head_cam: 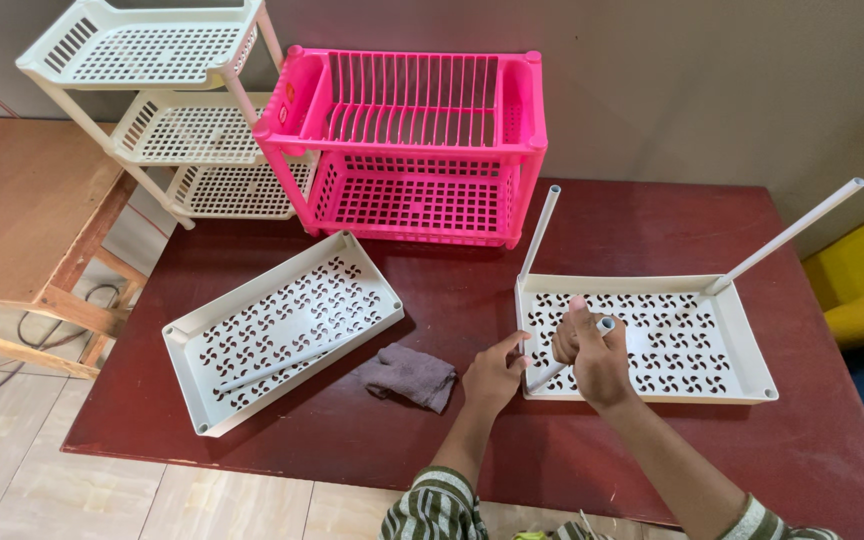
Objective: The person wipes a white plastic shelf tray with a cloth, then inserts four white plastic legs into the tray's corner holes. The person continues wiping the tray and places it on top of another tray with legs already attached.
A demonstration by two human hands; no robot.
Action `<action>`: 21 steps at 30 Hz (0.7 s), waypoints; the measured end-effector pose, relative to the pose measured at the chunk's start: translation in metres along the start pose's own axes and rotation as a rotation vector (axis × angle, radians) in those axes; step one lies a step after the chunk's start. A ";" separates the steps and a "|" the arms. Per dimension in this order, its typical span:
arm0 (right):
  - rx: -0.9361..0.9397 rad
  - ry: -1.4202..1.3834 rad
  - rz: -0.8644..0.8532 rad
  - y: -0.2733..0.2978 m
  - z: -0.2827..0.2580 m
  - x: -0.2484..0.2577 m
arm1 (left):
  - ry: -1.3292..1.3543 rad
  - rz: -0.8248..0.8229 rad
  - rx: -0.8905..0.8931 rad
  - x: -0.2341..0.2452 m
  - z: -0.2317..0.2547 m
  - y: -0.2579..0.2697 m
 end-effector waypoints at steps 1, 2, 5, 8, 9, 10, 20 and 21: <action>0.013 0.017 -0.007 0.000 -0.001 -0.001 | -0.004 0.005 -0.004 0.000 0.000 0.000; 0.015 0.012 -0.007 0.000 -0.001 -0.001 | -0.007 0.009 -0.009 0.000 0.000 0.000; 0.008 0.027 -0.012 0.000 0.001 -0.003 | -0.014 0.011 -0.012 0.000 0.001 0.001; -0.030 0.062 -0.060 -0.002 0.007 -0.006 | -0.019 0.002 -0.001 0.000 0.001 0.002; -0.048 0.044 -0.097 -0.003 0.010 -0.007 | -0.020 -0.002 0.005 0.000 0.001 0.002; -0.064 0.026 -0.134 -0.005 0.012 -0.009 | -0.013 0.000 0.001 0.000 0.001 0.002; -0.022 0.056 -0.153 0.005 0.022 -0.001 | -0.015 -0.014 0.009 0.001 0.002 0.002; 0.005 0.094 -0.175 0.010 0.026 -0.004 | -0.024 -0.019 0.017 0.001 0.001 0.003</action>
Point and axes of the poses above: each hand's wrist, its own y-axis away from the middle knuckle, its own x-axis out of the back of the hand, z = x × y, the point moved 3 cm from there along -y, towards the middle knuckle, and after that the axes turned 2 degrees about -z, right-handed, at the moved point
